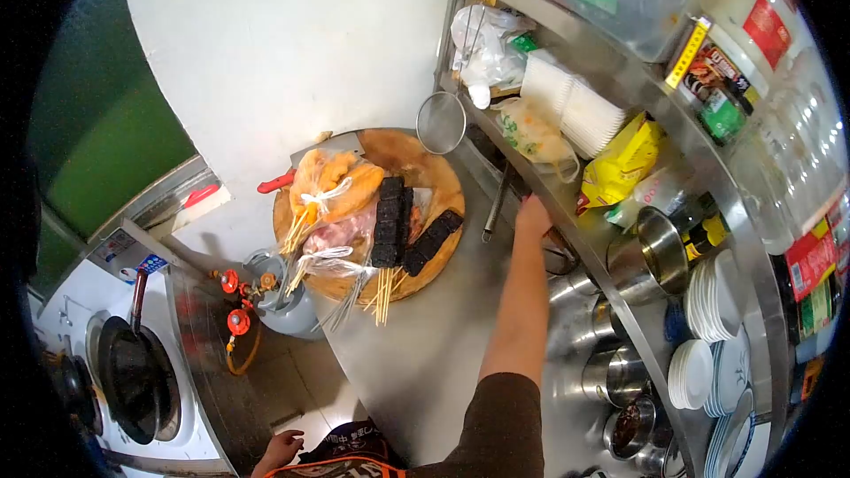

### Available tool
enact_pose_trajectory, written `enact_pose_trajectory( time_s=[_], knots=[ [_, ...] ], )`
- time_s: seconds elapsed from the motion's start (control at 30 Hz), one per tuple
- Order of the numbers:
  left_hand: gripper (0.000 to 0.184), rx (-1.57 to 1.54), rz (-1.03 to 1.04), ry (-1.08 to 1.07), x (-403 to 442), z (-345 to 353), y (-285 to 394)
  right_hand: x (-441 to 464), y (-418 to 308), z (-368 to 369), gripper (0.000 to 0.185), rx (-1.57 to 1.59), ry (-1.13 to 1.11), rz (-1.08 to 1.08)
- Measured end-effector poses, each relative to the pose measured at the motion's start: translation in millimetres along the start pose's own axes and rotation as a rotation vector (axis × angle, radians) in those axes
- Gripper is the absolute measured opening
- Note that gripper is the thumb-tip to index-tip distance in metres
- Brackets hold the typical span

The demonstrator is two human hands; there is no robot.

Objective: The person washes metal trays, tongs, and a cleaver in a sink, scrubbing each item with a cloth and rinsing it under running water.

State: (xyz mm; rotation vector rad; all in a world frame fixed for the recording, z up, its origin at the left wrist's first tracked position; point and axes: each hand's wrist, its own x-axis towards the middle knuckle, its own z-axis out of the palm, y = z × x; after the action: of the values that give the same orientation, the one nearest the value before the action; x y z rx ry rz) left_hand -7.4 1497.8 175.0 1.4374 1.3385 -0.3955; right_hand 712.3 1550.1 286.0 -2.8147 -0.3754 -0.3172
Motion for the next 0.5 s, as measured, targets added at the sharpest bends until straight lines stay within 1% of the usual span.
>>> enact_pose_trajectory(
  time_s=[0.03,0.1,0.13,0.17,0.23,0.27,0.3,0.33,0.37,0.4,0.47,0.5],
  knots=[
    [0.035,0.004,-0.012,-0.006,1,0,4,-7,-2,-2,0.032,-0.006,-0.012,0.003],
    [0.034,-0.002,0.017,-0.044,-3,-5,13,-34,-3,-16,0.027,0.149,0.242,-0.374],
    [0.034,0.071,-0.019,-0.063,-7,-10,28,-47,2,-13,0.027,0.223,0.323,-0.461],
    [0.034,0.075,-0.008,-0.072,-3,-11,24,-67,13,-10,0.028,0.294,0.407,-0.551],
    [0.034,0.024,0.035,-0.076,8,-8,3,-121,32,-9,0.027,0.448,0.219,-0.489],
    [0.034,0.033,0.046,-0.088,17,-7,-4,-155,40,-11,0.025,0.521,0.184,-0.497],
    [0.032,0.079,0.16,-0.029,27,-6,-9,-192,48,-15,0.022,0.594,0.152,-0.502],
    [0.031,0.125,0.276,0.025,32,-6,-15,-231,65,-6,0.019,0.582,0.133,-0.486],
    [0.031,0.143,0.287,0.004,30,-9,-12,-274,75,-10,0.018,0.614,0.024,-0.407],
    [0.031,0.174,0.301,-0.024,26,-15,6,-315,82,-22,0.017,0.646,-0.08,-0.319],
    [0.03,0.28,0.366,-0.06,20,-17,30,-395,92,-53,0.016,0.791,-0.179,-0.167],
    [0.03,0.359,0.414,-0.076,21,-16,31,-430,96,-70,0.016,0.777,-0.149,-0.103]
  ],
)
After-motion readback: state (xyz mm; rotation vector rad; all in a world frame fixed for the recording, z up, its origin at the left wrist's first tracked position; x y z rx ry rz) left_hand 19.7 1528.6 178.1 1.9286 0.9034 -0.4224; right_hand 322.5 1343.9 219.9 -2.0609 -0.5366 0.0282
